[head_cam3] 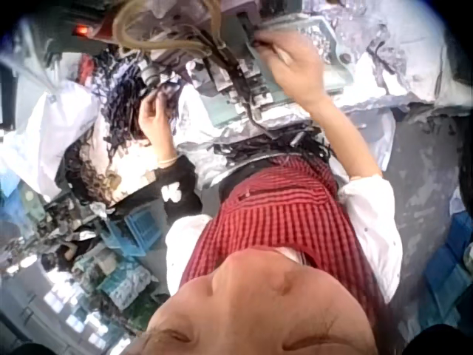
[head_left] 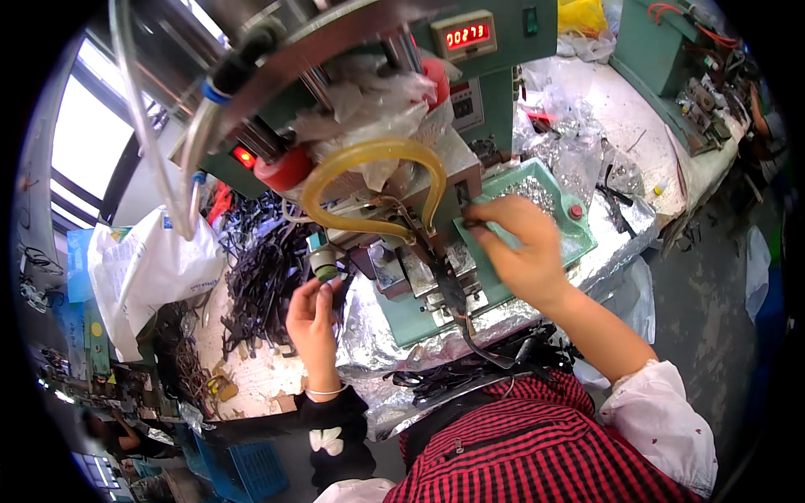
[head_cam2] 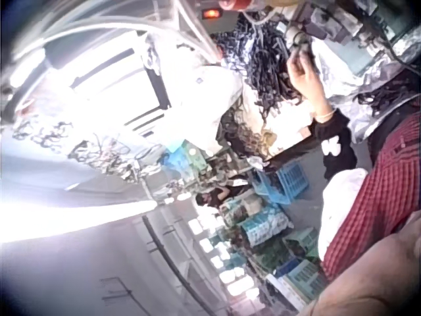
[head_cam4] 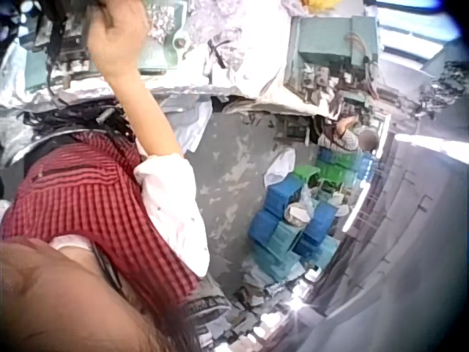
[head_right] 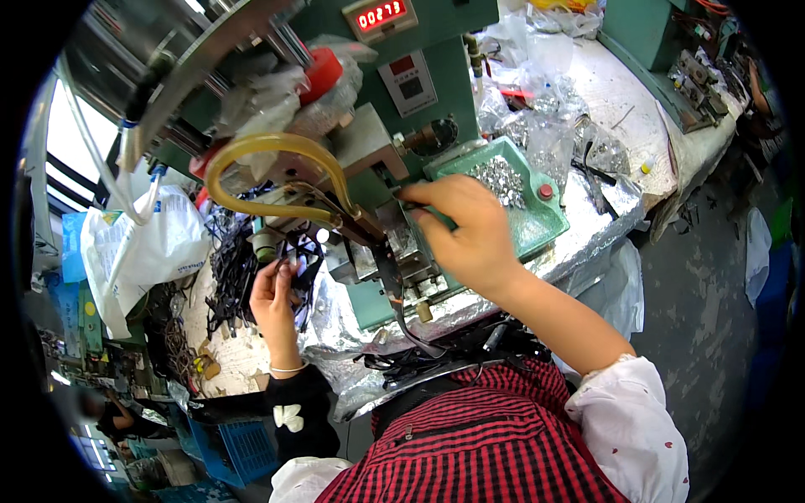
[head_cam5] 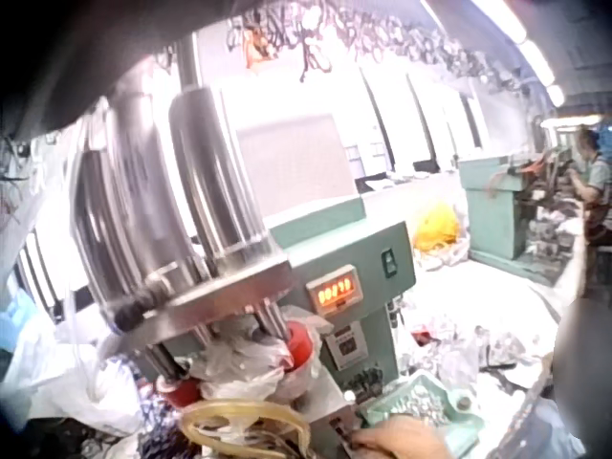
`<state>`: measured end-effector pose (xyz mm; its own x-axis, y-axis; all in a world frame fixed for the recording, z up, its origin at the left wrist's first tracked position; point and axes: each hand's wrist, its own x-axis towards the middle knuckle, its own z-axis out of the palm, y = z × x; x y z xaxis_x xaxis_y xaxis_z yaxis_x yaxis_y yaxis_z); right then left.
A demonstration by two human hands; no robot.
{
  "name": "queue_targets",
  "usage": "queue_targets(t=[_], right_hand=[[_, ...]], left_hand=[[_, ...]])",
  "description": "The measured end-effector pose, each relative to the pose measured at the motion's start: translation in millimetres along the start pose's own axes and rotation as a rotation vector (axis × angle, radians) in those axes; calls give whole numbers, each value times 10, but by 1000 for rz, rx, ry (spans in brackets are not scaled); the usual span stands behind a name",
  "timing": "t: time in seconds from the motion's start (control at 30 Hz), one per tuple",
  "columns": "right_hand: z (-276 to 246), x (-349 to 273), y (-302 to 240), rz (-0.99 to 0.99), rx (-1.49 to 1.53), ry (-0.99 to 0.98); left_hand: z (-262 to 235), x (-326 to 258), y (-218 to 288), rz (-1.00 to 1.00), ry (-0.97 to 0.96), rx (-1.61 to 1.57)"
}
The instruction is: The person repeatedly picks black shoelaces and small metal aglets from a tray, inserts the aglets into the lace ends, and uses a green press machine to crimp them. The finished laces are placed into a white bag on the right side of the workspace.
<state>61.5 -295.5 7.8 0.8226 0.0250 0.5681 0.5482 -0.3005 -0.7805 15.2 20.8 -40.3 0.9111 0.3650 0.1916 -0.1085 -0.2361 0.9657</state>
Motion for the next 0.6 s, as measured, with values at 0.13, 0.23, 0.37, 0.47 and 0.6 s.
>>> queue_targets(t=[0.13,0.23,0.37,0.47,0.6], right_hand=[[300,-160,-64,194,274,99],[309,-145,-83,336,392,67],[312,-100,-210,417,486,58],[313,-48,-339,338,455,9],[99,-124,-664,289,446,-116]], left_hand=[[49,-263,-44,-4,132,94],[132,-332,-33,45,177,-51],[331,-295,810,658,114,-219],[523,-147,1256,710,28,-70],[575,-193,1218,929,10,169]])
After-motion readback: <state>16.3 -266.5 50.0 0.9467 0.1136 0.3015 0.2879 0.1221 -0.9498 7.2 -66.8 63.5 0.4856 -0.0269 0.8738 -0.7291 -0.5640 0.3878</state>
